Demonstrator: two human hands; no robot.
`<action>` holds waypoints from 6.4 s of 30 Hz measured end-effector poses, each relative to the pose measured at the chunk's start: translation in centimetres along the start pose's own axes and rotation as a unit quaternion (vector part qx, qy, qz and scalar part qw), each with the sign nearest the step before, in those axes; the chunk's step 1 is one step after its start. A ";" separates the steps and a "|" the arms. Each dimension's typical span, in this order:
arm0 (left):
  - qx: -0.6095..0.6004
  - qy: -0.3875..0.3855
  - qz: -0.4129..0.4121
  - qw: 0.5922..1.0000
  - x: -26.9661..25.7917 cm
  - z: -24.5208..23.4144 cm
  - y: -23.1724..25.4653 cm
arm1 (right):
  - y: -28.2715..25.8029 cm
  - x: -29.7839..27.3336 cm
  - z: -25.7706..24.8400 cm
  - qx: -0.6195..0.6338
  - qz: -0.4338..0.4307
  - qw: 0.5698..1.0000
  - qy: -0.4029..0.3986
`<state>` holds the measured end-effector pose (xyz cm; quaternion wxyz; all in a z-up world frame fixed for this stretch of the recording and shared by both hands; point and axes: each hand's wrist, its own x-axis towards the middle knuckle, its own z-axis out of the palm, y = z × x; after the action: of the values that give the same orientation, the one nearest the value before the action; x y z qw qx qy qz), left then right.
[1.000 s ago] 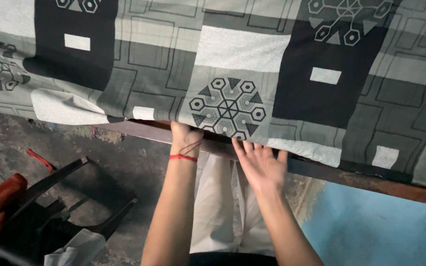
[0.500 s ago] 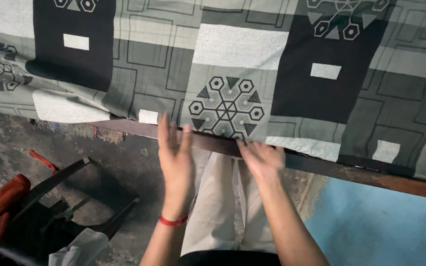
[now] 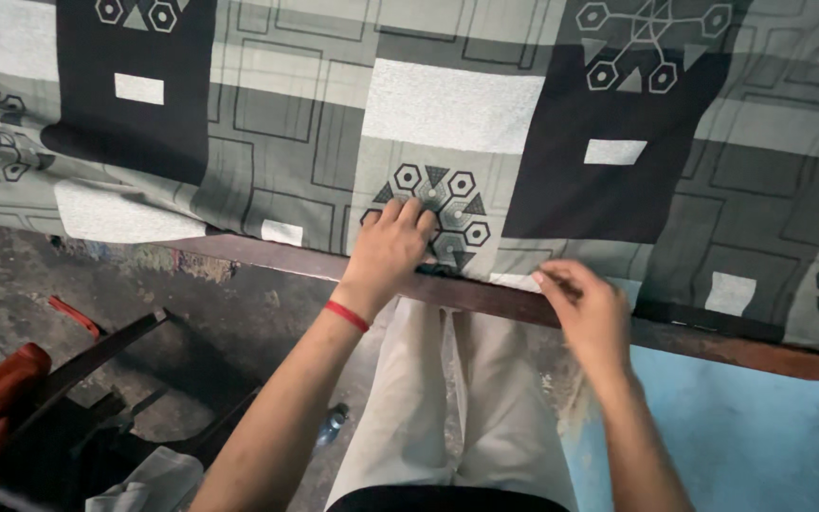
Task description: The person spreads a patterned bedsheet over a mattress on a wooden bed frame, pulling and adjusting the fabric to align it with the mattress edges. They smooth the sheet with their hands and tuck the edges along the sides and corners of the bed.
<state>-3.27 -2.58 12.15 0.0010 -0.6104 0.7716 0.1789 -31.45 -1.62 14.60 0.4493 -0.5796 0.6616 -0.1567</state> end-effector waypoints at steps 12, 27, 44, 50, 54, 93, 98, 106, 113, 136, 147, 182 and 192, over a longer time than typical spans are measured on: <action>0.032 0.035 -0.066 0.997 -0.8 0.0 -3.9 | -1.4 4.6 1.2 -0.175 0.019 0.977 -0.121; 0.053 0.013 -0.173 0.983 -3.1 -0.7 -6.9 | -11.4 6.6 10.5 -0.242 -0.102 0.955 -0.135; -0.049 -0.042 -0.238 0.969 -2.3 1.4 -10.4 | -11.8 3.7 20.4 -0.284 -0.242 0.925 0.072; -0.041 -0.038 -0.249 0.967 -2.1 1.4 -10.1 | -11.9 3.8 20.6 -0.293 -0.244 0.922 0.070; -0.027 -0.025 -0.276 0.960 -2.0 1.2 -9.5 | -11.9 3.7 20.4 -0.310 -0.241 0.917 0.066; -0.487 0.553 -0.548 0.397 -19.1 -0.2 -44.1 | -10.0 3.6 21.1 -0.299 -0.287 0.908 0.062; -0.376 0.496 -0.656 0.427 -21.2 2.9 -45.7 | -9.8 3.2 20.9 -0.323 -0.272 0.904 0.071; -0.427 0.606 -0.511 0.435 -22.6 0.3 -49.1 | -18.7 0.1 29.7 -0.240 -0.266 0.927 0.111; -0.584 0.502 -0.498 0.399 -22.2 -0.4 -54.1 | -30.6 -1.0 39.8 -0.138 -0.370 0.918 0.017; -0.615 0.502 -0.474 0.382 -21.5 -5.5 -51.0 | -33.4 0.2 40.7 -0.230 -0.392 0.889 -0.049; -0.765 0.462 -0.378 0.243 -23.4 -7.2 -50.8 | -33.9 0.3 41.8 -0.163 -0.429 0.887 -0.043; -0.849 0.380 -0.299 0.214 -22.1 -9.7 -49.5 | -35.4 -0.1 42.0 -0.129 -0.370 0.902 -0.181; -0.889 0.418 -0.136 0.129 -19.5 -2.7 -53.9 | -35.4 1.9 45.6 -0.232 -0.296 0.902 -0.213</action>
<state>53.08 4.77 4.14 -0.8409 -0.2589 -0.1421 0.4536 26.28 1.07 14.62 0.3649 -0.8560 0.3661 0.0026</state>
